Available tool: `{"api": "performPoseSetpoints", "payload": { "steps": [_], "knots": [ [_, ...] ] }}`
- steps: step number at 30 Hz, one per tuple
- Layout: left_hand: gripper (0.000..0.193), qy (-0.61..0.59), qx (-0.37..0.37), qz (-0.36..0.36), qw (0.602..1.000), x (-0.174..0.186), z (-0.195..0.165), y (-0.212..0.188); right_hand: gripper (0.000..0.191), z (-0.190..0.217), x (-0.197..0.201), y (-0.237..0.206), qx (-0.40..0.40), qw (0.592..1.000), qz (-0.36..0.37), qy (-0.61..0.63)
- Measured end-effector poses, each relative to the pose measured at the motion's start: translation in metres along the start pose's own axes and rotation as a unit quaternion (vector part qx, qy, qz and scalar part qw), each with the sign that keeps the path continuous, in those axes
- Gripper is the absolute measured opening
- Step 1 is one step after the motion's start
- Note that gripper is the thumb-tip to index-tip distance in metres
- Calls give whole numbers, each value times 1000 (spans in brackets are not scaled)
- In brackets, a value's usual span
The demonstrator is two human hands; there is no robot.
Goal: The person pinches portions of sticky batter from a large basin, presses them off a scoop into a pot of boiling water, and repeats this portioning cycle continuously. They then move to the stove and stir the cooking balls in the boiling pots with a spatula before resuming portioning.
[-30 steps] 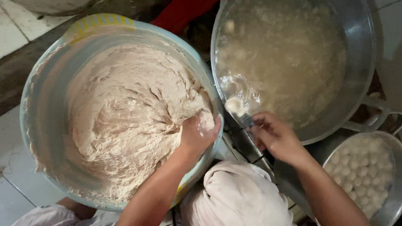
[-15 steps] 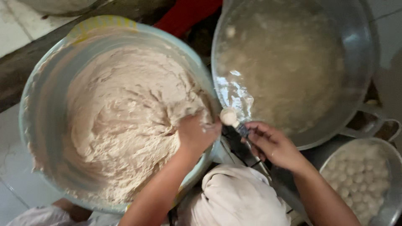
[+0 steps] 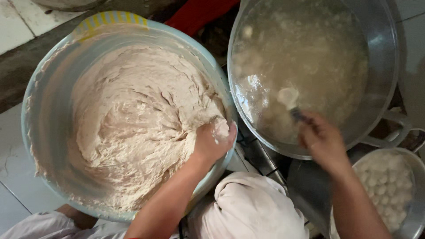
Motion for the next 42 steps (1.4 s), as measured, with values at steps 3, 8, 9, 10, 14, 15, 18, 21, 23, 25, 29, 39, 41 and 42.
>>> {"api": "performPoseSetpoints", "payload": {
  "steps": [3, 8, 9, 10, 14, 15, 18, 21, 23, 25, 29, 39, 41, 42],
  "knots": [
    [28, -4, -20, -2, 1000, -8, 2, -3, 39, 9, -42, -23, -88, 989, 102, 65],
    [20, -6, -64, 23, 998, -12, 1, -2, 43, 50, -78, -48, 53, 986, 153, 47],
    [19, 8, -32, 40, 999, -13, 3, -1, 42, 52, -81, -49, 44, 984, 163, 57],
    [19, 9, -36, 47, 998, -12, 1, 0, 42, 55, -83, -50, 33, 982, 173, 68],
    [23, 54, -18, 65, 996, -5, -6, 6, 35, 50, -88, -47, -92, 953, 230, 177],
    [23, 76, -7, 69, 995, -2, -6, 9, 35, 49, -87, -43, -94, 955, 227, 166],
    [27, 141, 9, 78, 987, 6, -8, 15, 38, 41, -76, -28, -90, 968, 192, 133],
    [38, 185, 91, 19, 978, 16, -3, 12, 46, 28, -51, -9, -57, 985, 111, 115],
    [38, 161, 69, 34, 984, 15, -6, 8, 54, 22, -37, 4, 0, 990, 54, 129],
    [37, 120, 60, 45, 990, 13, -4, 5, 50, 15, -23, 15, 24, 999, -4, 44],
    [34, 54, 51, 30, 997, 13, 5, 5, 45, 19, -2, 26, 109, 991, -35, -67],
    [24, 37, -19, -10, 999, -7, 4, -3, 47, 22, -60, -30, -101, 981, 139, 85],
    [17, -58, -34, 12, 998, -8, 2, -1, 48, 36, -76, -41, -62, 982, 172, 54],
    [15, -106, -42, 23, 993, -6, 1, -1, 46, 47, -79, -43, 20, 984, 173, 33]
  ]
}}
Point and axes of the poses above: each hand's wrist, its own y-axis towards the middle knuckle, its own x-axis out of the back of the hand, z = x × y, the point moved 5 cm from there along y, towards the middle knuckle, and after that the axes turned 4 degrees about x, right-handed, at the moved point
